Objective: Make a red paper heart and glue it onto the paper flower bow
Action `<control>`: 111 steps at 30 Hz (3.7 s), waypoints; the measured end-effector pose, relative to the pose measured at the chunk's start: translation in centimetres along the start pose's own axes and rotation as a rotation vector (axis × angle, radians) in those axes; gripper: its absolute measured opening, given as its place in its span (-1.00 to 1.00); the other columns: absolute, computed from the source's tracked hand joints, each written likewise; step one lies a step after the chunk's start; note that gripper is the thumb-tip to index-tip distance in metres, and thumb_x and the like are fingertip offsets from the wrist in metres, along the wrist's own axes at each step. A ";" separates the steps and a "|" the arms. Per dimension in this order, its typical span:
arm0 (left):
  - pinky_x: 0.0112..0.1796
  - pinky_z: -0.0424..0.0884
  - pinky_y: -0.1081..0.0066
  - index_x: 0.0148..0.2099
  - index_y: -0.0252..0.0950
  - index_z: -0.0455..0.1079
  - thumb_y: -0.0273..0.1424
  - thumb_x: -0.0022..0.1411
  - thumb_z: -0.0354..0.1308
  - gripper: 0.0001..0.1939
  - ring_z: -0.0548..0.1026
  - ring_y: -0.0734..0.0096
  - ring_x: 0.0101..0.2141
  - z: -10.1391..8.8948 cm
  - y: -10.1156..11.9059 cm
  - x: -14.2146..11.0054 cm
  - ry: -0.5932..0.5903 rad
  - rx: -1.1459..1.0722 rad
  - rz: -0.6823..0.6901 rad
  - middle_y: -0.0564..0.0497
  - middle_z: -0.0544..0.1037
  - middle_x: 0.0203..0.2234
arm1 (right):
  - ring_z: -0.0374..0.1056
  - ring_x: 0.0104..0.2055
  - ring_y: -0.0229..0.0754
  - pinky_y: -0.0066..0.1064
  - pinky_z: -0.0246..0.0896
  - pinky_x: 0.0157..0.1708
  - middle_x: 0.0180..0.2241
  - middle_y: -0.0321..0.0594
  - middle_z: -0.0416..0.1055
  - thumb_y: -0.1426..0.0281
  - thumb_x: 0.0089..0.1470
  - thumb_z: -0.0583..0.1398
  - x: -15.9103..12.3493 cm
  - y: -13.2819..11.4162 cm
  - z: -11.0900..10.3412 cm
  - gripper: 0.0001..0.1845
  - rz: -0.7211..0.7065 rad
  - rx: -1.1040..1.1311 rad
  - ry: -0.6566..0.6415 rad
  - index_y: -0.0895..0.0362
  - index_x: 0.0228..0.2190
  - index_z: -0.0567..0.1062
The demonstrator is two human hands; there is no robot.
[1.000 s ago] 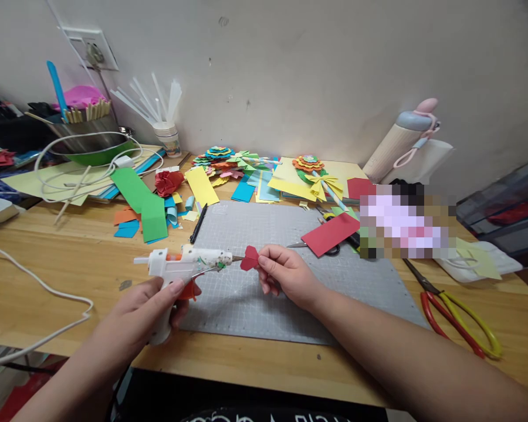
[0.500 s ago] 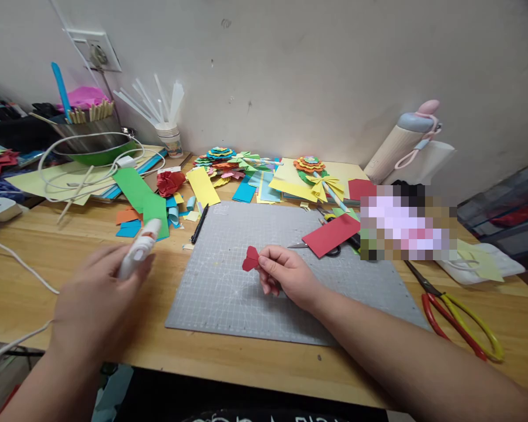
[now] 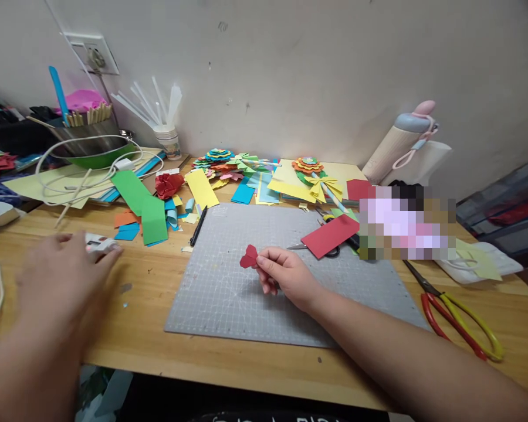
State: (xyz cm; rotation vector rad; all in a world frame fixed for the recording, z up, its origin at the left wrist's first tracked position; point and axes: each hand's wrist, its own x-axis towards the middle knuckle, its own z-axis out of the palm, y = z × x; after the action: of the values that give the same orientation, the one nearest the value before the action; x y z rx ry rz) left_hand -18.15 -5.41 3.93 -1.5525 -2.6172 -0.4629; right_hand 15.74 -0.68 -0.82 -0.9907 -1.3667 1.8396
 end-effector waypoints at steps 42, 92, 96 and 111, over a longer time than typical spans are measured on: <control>-0.53 0.01 0.46 -0.56 -0.29 0.27 -0.18 -0.03 0.29 -0.66 0.16 0.57 -0.62 6.1 16.6 -6.0 -0.954 -1.328 -0.013 0.15 0.28 -0.70 | 0.17 -0.69 -0.40 -0.54 0.01 -0.69 -0.68 -0.44 0.26 0.16 0.04 0.23 0.0 0.3 -0.1 -0.64 -0.133 0.082 0.177 0.12 -0.57 0.30; -0.58 0.08 0.54 -0.47 -0.33 0.38 -0.26 -0.01 0.25 -0.78 0.18 0.63 -0.65 5.0 17.4 -6.7 -0.776 -1.270 0.078 0.17 0.33 -0.69 | 0.18 -0.65 -0.38 -0.51 0.04 -0.63 -0.68 -0.43 0.27 0.17 0.04 0.23 -0.4 0.3 0.3 -0.70 -0.191 0.009 0.275 0.13 -0.51 0.37; -0.55 0.15 0.52 -0.37 -0.34 0.42 -0.25 -0.09 0.31 -0.72 0.25 0.62 -0.61 5.3 17.4 -6.7 -0.821 -1.360 0.020 0.10 0.46 -0.55 | 0.19 -0.64 -0.39 -0.51 0.08 -0.61 -0.66 -0.44 0.27 0.18 0.06 0.23 -0.5 0.2 0.3 -0.72 -0.248 0.020 0.281 0.12 -0.49 0.35; -0.52 0.12 0.52 -0.50 -0.30 0.34 -0.30 -0.08 0.31 -0.77 0.22 0.62 -0.60 5.7 17.2 -6.9 -0.790 -1.401 0.062 0.13 0.42 -0.61 | 0.18 -0.64 -0.37 -0.50 0.09 -0.59 -0.67 -0.43 0.27 0.20 0.08 0.21 -0.8 0.1 0.5 -0.71 -0.252 -0.002 0.251 0.12 -0.51 0.33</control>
State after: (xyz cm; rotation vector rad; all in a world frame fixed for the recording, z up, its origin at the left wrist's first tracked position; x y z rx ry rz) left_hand 0.70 -1.92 0.94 -2.4359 -2.6859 -2.5010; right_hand 15.68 -1.64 -0.63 -0.9654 -1.2763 1.4760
